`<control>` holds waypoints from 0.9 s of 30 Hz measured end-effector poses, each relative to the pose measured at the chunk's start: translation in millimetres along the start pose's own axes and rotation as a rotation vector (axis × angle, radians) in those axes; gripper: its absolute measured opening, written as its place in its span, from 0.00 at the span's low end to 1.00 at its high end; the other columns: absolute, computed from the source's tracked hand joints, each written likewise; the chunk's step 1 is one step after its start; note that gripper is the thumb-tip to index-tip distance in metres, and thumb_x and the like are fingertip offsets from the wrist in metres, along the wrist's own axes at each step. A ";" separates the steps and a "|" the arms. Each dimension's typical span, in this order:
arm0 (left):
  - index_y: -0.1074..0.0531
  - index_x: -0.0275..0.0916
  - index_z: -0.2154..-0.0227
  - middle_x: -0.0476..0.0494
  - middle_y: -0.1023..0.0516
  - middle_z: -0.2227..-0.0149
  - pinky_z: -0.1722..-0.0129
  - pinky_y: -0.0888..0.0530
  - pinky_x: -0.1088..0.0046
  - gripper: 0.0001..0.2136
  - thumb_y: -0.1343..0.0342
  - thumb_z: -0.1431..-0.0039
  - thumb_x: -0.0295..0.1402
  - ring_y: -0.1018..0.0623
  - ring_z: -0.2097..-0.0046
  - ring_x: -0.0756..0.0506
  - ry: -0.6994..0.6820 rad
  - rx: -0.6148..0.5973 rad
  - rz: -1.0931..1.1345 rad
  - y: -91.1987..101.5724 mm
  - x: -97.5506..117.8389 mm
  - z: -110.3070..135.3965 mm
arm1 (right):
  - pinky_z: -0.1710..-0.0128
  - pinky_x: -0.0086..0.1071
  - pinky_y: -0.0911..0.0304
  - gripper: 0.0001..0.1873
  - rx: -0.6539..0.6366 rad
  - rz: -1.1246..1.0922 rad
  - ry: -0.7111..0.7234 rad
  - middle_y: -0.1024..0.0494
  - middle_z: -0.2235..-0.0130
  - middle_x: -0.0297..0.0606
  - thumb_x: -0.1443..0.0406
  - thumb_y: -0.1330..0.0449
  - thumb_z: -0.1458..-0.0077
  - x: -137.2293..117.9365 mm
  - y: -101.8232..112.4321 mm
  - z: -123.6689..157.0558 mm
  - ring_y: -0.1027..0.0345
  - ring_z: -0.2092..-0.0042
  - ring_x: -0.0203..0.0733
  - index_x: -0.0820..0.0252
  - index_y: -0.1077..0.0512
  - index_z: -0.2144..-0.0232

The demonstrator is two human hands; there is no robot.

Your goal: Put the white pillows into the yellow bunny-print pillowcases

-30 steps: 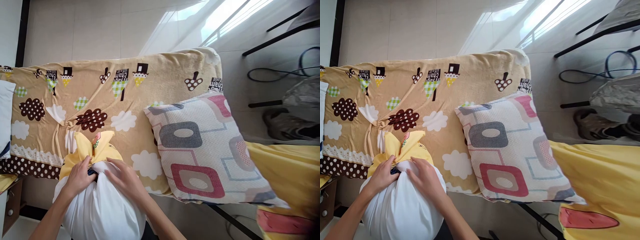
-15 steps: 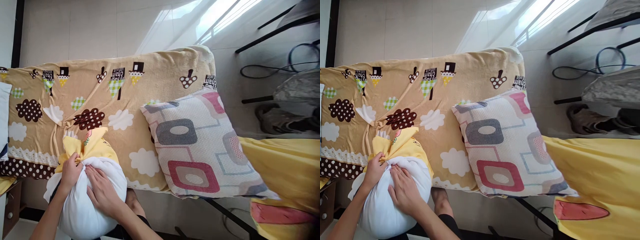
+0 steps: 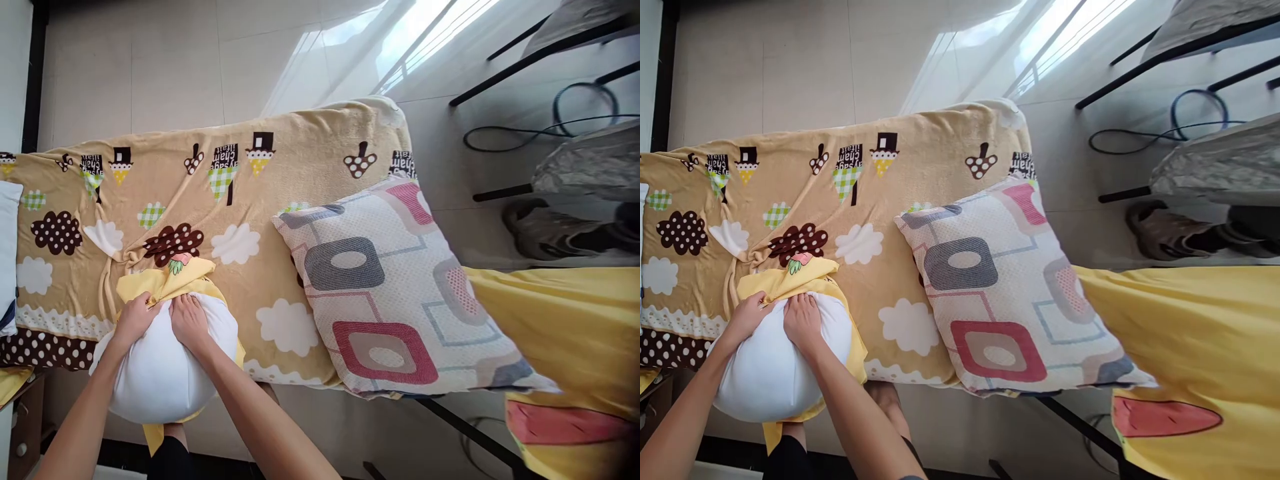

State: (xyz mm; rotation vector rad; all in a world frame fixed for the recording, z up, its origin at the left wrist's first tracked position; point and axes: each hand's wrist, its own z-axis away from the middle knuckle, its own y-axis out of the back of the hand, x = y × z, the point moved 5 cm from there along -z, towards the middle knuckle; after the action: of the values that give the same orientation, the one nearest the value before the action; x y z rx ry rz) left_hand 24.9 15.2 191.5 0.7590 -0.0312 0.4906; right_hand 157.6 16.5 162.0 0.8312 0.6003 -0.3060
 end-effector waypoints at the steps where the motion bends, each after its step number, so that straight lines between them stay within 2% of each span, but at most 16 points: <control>1: 0.32 0.39 0.63 0.44 0.22 0.63 0.64 0.34 0.73 0.11 0.52 0.39 0.41 0.24 0.60 0.44 -0.025 -0.052 0.089 2.8 0.2 -0.4 | 0.42 0.42 0.45 0.22 -0.008 -0.018 -0.003 0.24 0.51 0.53 0.67 0.62 0.33 0.5 5.3 -0.7 0.33 0.45 0.49 0.70 0.30 0.53; 3: 0.33 0.38 0.56 0.42 0.23 0.56 0.58 0.31 0.72 0.18 0.46 0.44 0.45 0.24 0.54 0.43 -0.081 -0.146 0.238 5.7 1.9 2.8 | 0.47 0.36 0.40 0.23 -0.061 -0.068 0.008 0.21 0.56 0.47 0.66 0.61 0.33 6.9 16.2 1.0 0.29 0.52 0.44 0.67 0.27 0.58; 5: 0.36 0.37 0.50 0.39 0.26 0.48 0.51 0.32 0.71 0.25 0.40 0.50 0.41 0.27 0.47 0.42 -0.096 -0.170 0.261 5.0 3.4 8.0 | 0.53 0.33 0.36 0.21 -0.088 -0.197 0.052 0.20 0.59 0.42 0.64 0.58 0.34 20.3 29.9 8.9 0.27 0.57 0.41 0.62 0.25 0.59; 7: 0.36 0.37 0.50 0.37 0.27 0.47 0.50 0.33 0.69 0.25 0.40 0.51 0.36 0.28 0.45 0.40 -0.045 -0.133 0.155 0.5 4.1 11.2 | 0.50 0.34 0.36 0.20 -0.005 -0.323 0.106 0.21 0.53 0.41 0.61 0.55 0.35 39.0 46.5 26.1 0.28 0.52 0.42 0.58 0.26 0.53; 9: 0.35 0.37 0.50 0.35 0.25 0.49 0.52 0.33 0.68 0.21 0.43 0.49 0.31 0.27 0.46 0.39 0.001 -0.082 0.019 -5.9 6.6 11.3 | 0.43 0.42 0.40 0.22 0.126 -0.310 0.153 0.26 0.44 0.44 0.57 0.51 0.37 55.8 57.0 53.2 0.34 0.42 0.48 0.56 0.29 0.46; 10: 0.34 0.37 0.51 0.34 0.24 0.50 0.53 0.33 0.68 0.20 0.45 0.48 0.29 0.26 0.47 0.38 0.010 -0.058 -0.035 -9.0 8.1 10.2 | 0.41 0.46 0.42 0.24 0.165 -0.248 0.178 0.31 0.40 0.45 0.55 0.49 0.38 59.8 56.4 69.0 0.39 0.39 0.51 0.56 0.31 0.43; 12: 0.31 0.37 0.53 0.34 0.22 0.53 0.57 0.34 0.69 0.16 0.48 0.46 0.27 0.24 0.50 0.38 0.017 0.002 -0.109 -12.6 8.9 7.1 | 0.39 0.52 0.45 0.33 0.179 -0.120 0.249 0.40 0.34 0.48 0.51 0.47 0.40 55.9 42.3 99.3 0.49 0.34 0.57 0.57 0.40 0.36; 14: 0.28 0.37 0.59 0.35 0.20 0.58 0.62 0.35 0.70 0.11 0.50 0.44 0.27 0.23 0.54 0.39 0.050 0.086 -0.149 -12.0 3.7 4.9 | 0.38 0.54 0.47 0.41 0.152 -0.063 0.331 0.47 0.32 0.52 0.50 0.47 0.40 39.4 16.5 119.6 0.56 0.31 0.59 0.63 0.51 0.32; 15: 0.27 0.38 0.63 0.36 0.20 0.61 0.63 0.36 0.70 0.08 0.50 0.43 0.27 0.22 0.57 0.40 0.077 0.137 -0.162 -10.3 -1.2 4.7 | 0.38 0.55 0.47 0.42 0.139 -0.047 0.372 0.50 0.31 0.53 0.52 0.47 0.40 28.8 2.0 123.4 0.60 0.31 0.60 0.66 0.54 0.32; 18: 0.27 0.38 0.70 0.38 0.20 0.68 0.66 0.37 0.71 0.07 0.50 0.42 0.27 0.22 0.63 0.42 0.136 0.305 -0.175 -2.8 -17.4 7.8 | 0.36 0.54 0.49 0.38 0.093 -0.008 0.455 0.50 0.32 0.56 0.58 0.45 0.42 0.4 -36.1 104.9 0.64 0.30 0.61 0.71 0.47 0.34; 21: 0.25 0.38 0.69 0.39 0.20 0.70 0.67 0.37 0.71 0.08 0.49 0.42 0.29 0.22 0.65 0.42 0.136 0.424 -0.200 2.7 -25.1 9.6 | 0.36 0.54 0.51 0.34 0.050 0.027 0.443 0.44 0.34 0.60 0.61 0.44 0.44 -11.5 -57.1 54.6 0.58 0.32 0.62 0.74 0.40 0.38; 24: 0.24 0.38 0.67 0.38 0.19 0.68 0.67 0.36 0.71 0.09 0.49 0.41 0.32 0.22 0.64 0.41 0.108 0.431 -0.259 4.7 -21.6 1.7 | 0.37 0.55 0.52 0.35 0.046 0.047 0.344 0.41 0.36 0.63 0.61 0.44 0.44 -9.3 -63.0 3.4 0.52 0.34 0.64 0.74 0.40 0.38; 27: 0.24 0.38 0.63 0.37 0.19 0.67 0.67 0.36 0.70 0.11 0.50 0.40 0.34 0.21 0.62 0.39 0.102 0.344 -0.347 9.3 -16.7 -16.2 | 0.37 0.53 0.51 0.35 0.027 -0.005 0.264 0.38 0.38 0.62 0.61 0.43 0.45 -5.4 -61.1 -28.1 0.46 0.36 0.62 0.72 0.39 0.38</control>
State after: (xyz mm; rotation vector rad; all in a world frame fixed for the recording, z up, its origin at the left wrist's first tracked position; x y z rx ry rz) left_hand 3.7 24.7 182.4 1.0512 0.2826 0.2033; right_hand 113.6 -1.2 114.1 0.9037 0.8462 -0.2097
